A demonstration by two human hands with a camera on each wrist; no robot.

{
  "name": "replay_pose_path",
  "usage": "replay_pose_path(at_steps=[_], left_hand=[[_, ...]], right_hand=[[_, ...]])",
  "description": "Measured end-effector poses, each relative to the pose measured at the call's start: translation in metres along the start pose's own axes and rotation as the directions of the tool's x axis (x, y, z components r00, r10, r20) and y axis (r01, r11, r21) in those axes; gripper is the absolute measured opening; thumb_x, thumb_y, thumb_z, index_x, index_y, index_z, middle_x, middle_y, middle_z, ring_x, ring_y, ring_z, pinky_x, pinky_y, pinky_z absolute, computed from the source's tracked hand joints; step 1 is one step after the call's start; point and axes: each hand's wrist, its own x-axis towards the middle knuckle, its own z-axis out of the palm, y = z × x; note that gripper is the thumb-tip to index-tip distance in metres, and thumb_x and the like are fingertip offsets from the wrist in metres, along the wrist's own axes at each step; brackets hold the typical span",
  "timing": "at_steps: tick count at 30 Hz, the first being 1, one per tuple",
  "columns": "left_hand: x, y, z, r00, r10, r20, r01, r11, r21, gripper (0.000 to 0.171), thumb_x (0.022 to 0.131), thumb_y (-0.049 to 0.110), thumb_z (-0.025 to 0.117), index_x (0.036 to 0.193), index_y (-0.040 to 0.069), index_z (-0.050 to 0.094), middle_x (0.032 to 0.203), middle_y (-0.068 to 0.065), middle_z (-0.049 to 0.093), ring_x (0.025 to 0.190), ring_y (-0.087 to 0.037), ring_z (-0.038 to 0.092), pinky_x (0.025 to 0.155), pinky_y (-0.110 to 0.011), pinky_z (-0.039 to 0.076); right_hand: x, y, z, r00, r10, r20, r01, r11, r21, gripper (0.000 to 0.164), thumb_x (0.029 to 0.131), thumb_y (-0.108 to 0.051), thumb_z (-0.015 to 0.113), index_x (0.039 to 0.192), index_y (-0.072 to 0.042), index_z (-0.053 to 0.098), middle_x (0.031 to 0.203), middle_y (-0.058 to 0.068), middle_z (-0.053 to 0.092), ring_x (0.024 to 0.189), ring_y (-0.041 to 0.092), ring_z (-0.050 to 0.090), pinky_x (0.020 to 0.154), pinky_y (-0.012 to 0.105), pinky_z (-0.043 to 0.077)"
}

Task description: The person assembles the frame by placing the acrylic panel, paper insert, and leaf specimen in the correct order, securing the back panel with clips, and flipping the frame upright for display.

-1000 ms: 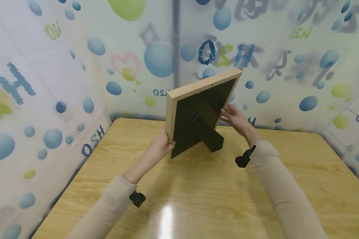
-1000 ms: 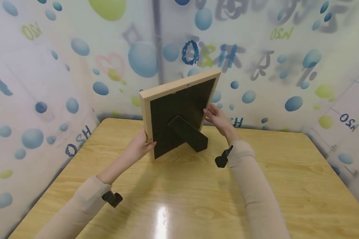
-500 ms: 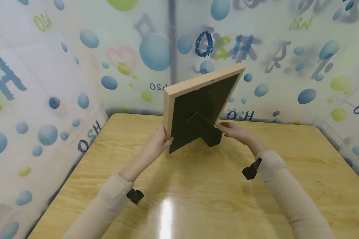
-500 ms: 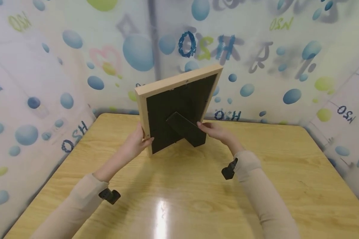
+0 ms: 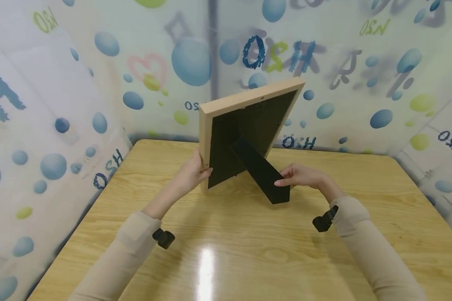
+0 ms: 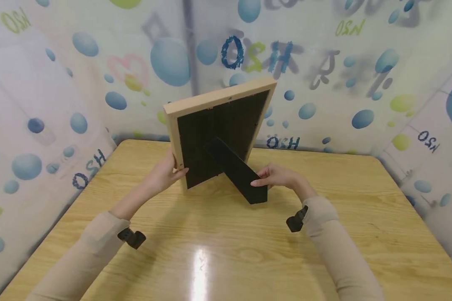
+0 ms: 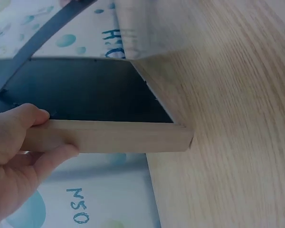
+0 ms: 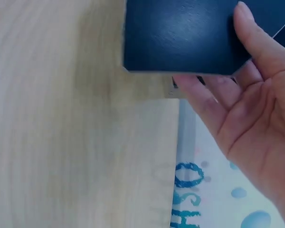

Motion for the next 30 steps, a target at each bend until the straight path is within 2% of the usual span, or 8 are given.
replay_pose_path(at_steps=[2, 5, 10, 13, 16, 22, 26, 30], left_hand=[[0.000, -0.003, 0.000, 1.000, 0.019, 0.003, -0.019, 1.000, -0.008, 0.052, 0.087, 0.003, 0.058, 0.125, -0.009, 0.025, 0.116, -0.033, 0.051, 0.101, -0.041, 0.059, 0.076, -0.043, 0.056], [0.000, -0.005, 0.000, 0.999, 0.038, 0.007, -0.037, 0.999, -0.029, 0.057, 0.086, 0.001, 0.059, 0.128, -0.007, 0.022, 0.121, -0.032, 0.047, 0.111, -0.044, 0.052, 0.083, -0.048, 0.054], [-0.002, -0.007, -0.001, 0.999, 0.045, 0.013, -0.044, 0.998, -0.043, 0.059, 0.085, 0.000, 0.059, 0.130, -0.005, 0.021, 0.122, -0.031, 0.047, 0.114, -0.044, 0.050, 0.086, -0.049, 0.052], [-0.002, -0.008, -0.001, 0.999, 0.051, 0.010, -0.051, 0.998, -0.033, 0.058, 0.085, 0.000, 0.060, 0.129, -0.005, 0.022, 0.120, -0.031, 0.048, 0.113, -0.043, 0.051, 0.086, -0.049, 0.052], [-0.002, -0.008, 0.000, 0.998, 0.060, 0.005, -0.059, 0.998, -0.032, 0.054, 0.085, 0.001, 0.060, 0.126, -0.006, 0.025, 0.117, -0.031, 0.050, 0.110, -0.042, 0.053, 0.083, -0.048, 0.053], [-0.001, -0.007, 0.000, 0.997, 0.076, 0.006, -0.076, 0.997, -0.032, 0.051, 0.085, 0.001, 0.061, 0.123, -0.007, 0.028, 0.113, -0.030, 0.051, 0.105, -0.041, 0.056, 0.080, -0.043, 0.055], [-0.003, -0.009, 0.001, 0.997, 0.074, 0.002, -0.074, 0.997, -0.030, 0.054, 0.084, 0.001, 0.062, 0.125, -0.008, 0.027, 0.114, -0.030, 0.051, 0.105, -0.041, 0.056, 0.081, -0.044, 0.055], [-0.004, -0.010, 0.003, 0.998, 0.063, -0.008, -0.063, 0.997, -0.048, 0.056, 0.084, 0.003, 0.063, 0.126, -0.009, 0.027, 0.114, -0.032, 0.052, 0.105, -0.041, 0.057, 0.082, -0.044, 0.055]], right_hand=[[0.002, 0.001, 0.005, 0.999, 0.012, 0.033, -0.012, 1.000, -0.006, 0.032, 0.088, -0.024, 0.061, 0.063, -0.007, 0.050, 0.058, -0.009, 0.043, 0.053, 0.003, 0.037, 0.062, 0.029, 0.047], [0.004, 0.001, 0.012, 0.996, 0.035, 0.082, -0.035, 0.999, -0.008, 0.048, 0.086, -0.022, 0.064, 0.057, -0.013, 0.027, 0.055, -0.007, 0.019, 0.052, 0.007, 0.015, 0.056, 0.026, 0.034], [0.005, 0.002, 0.019, 0.993, 0.066, 0.102, -0.064, 0.998, -0.018, 0.037, 0.085, -0.023, 0.065, 0.060, -0.014, 0.039, 0.055, -0.009, 0.030, 0.051, 0.004, 0.026, 0.064, 0.028, 0.046], [0.004, 0.001, 0.018, 0.991, 0.053, 0.123, -0.047, 0.998, -0.050, 0.018, 0.087, -0.028, 0.062, 0.085, -0.010, 0.058, 0.074, -0.005, 0.058, 0.069, 0.006, 0.053, 0.078, 0.033, 0.052], [-0.001, -0.001, 0.013, 0.993, 0.057, 0.099, -0.050, 0.996, -0.072, 0.045, 0.089, -0.033, 0.059, 0.124, -0.005, 0.051, 0.118, 0.012, 0.059, 0.110, 0.023, 0.056, 0.094, 0.040, 0.047], [-0.007, -0.004, -0.006, 0.990, 0.041, -0.138, -0.033, 0.998, 0.058, 0.066, 0.094, -0.030, 0.050, 0.143, 0.001, 0.019, 0.144, 0.027, 0.027, 0.129, 0.042, 0.034, 0.104, 0.050, 0.038], [-0.001, -0.015, -0.016, 0.934, -0.019, -0.357, 0.043, 0.997, 0.059, 0.071, 0.093, -0.024, 0.052, 0.147, -0.011, 0.008, 0.150, 0.021, 0.017, 0.136, 0.043, 0.020, 0.106, 0.057, 0.030], [0.012, -0.025, -0.019, 0.863, -0.097, -0.496, 0.138, 0.989, 0.046, 0.057, 0.093, -0.011, 0.052, 0.142, -0.009, 0.025, 0.141, 0.022, 0.032, 0.133, 0.042, 0.028, 0.104, 0.055, 0.035]])
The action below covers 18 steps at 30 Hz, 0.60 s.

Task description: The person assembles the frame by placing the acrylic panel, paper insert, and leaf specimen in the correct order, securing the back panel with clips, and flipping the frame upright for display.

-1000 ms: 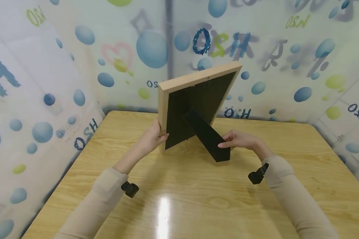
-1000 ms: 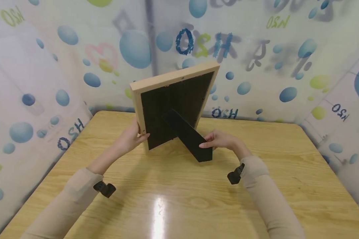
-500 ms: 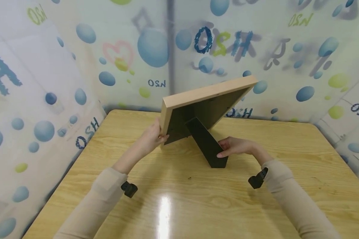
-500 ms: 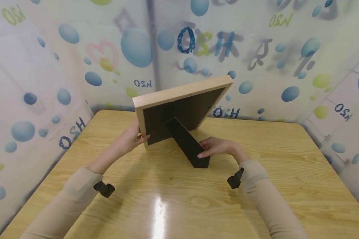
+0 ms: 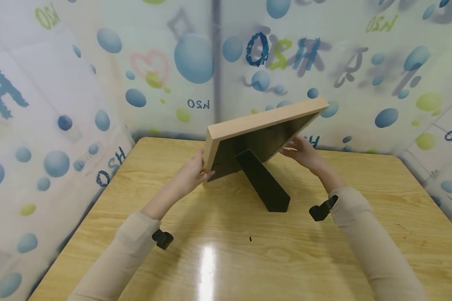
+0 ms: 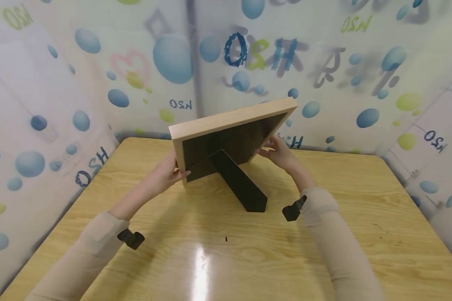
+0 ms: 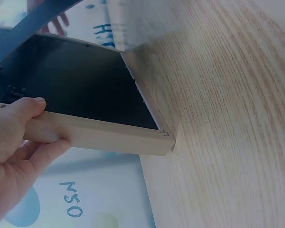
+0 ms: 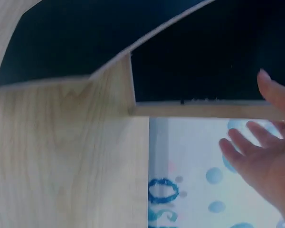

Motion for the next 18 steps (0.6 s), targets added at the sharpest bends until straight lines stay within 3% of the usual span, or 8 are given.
replay_pose_path(at_steps=[4, 10, 18], left_hand=[[-0.001, -0.002, 0.001, 1.000, -0.012, 0.000, 0.012, 0.998, -0.058, 0.056, 0.083, 0.003, 0.064, 0.124, -0.008, 0.028, 0.113, -0.032, 0.052, 0.104, -0.041, 0.057, 0.082, -0.043, 0.055], [-0.005, -0.008, -0.001, 0.997, -0.071, 0.029, 0.075, 0.980, -0.182, 0.052, 0.083, 0.006, 0.065, 0.123, -0.003, 0.032, 0.105, -0.026, 0.059, 0.100, -0.036, 0.060, 0.078, -0.042, 0.056], [-0.011, -0.019, -0.011, 0.993, 0.060, 0.102, -0.047, 0.991, -0.124, 0.026, 0.092, 0.011, 0.053, 0.111, 0.000, 0.039, 0.114, -0.022, 0.056, 0.111, -0.035, 0.053, 0.088, -0.047, 0.051]], right_hand=[[0.007, -0.005, 0.005, 0.998, -0.015, -0.058, 0.014, 1.000, -0.016, 0.044, 0.093, 0.001, 0.047, 0.135, 0.000, 0.034, 0.134, 0.026, 0.039, 0.128, 0.042, 0.036, 0.104, 0.051, 0.037], [0.008, -0.002, 0.003, 0.998, -0.052, -0.041, 0.050, 0.997, -0.063, 0.049, 0.092, 0.011, 0.038, 0.139, 0.002, 0.028, 0.140, 0.027, 0.033, 0.131, 0.042, 0.030, 0.108, 0.050, 0.032], [0.011, -0.001, -0.003, 0.998, -0.059, -0.020, 0.057, 0.993, -0.104, 0.044, 0.094, 0.009, 0.035, 0.137, 0.004, 0.030, 0.138, 0.029, 0.035, 0.132, 0.041, 0.030, 0.106, 0.052, 0.034]])
